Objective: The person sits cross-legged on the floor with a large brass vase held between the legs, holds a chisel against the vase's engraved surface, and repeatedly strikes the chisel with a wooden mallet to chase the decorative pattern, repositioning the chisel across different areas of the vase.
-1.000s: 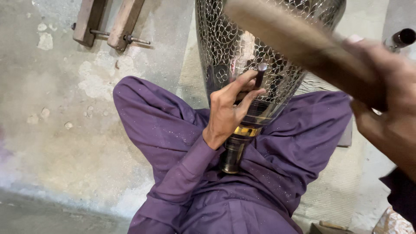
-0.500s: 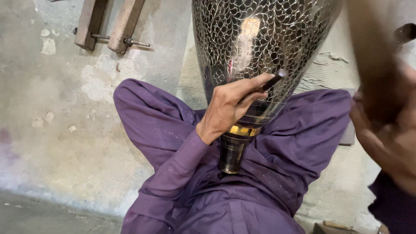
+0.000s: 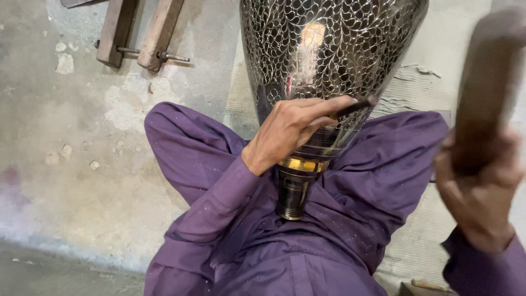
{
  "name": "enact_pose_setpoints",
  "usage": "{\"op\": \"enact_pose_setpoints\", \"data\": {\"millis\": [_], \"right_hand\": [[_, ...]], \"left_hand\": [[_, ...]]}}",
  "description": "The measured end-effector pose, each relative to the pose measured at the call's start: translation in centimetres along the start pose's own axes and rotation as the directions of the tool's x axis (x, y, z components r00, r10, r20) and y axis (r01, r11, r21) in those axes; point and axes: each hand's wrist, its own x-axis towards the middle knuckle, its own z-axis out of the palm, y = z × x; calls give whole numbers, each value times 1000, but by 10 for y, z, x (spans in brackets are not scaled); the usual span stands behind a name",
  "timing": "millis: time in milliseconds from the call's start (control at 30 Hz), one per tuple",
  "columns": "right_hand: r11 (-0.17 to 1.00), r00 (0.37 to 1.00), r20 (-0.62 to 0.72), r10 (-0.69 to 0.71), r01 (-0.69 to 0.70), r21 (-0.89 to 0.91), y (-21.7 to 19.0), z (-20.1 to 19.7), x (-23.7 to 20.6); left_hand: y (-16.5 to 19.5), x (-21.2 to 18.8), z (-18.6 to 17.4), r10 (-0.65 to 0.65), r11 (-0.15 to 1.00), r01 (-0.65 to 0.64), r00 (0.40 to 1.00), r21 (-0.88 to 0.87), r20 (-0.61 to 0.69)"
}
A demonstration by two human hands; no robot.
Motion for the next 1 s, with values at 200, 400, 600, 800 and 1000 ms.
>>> {"op": "enact_pose_setpoints", "data": {"millis": [200, 400, 600, 800, 1000], "right_hand": [[892, 951, -306, 35, 108, 438, -1, 35, -17], [798, 869, -384, 314, -22, 602, -3, 75, -53], [936, 934, -94, 344, -333, 114, 12, 87, -90], [811, 838, 206, 506, -543, 217, 33, 106, -103], [806, 648, 503, 572, -557, -200, 30, 124, -118]], "left_hand": [[-2, 15, -6, 94, 992, -106, 985, 73, 146], [-3, 30, -10, 76, 981, -133, 933, 141, 352], [-3, 30, -13, 174, 951, -241, 935, 196, 308], [-36, -4, -58, 56, 985, -122, 894, -123, -444], [-90, -27, -76, -526, 796, 69, 571, -602, -631]]}}
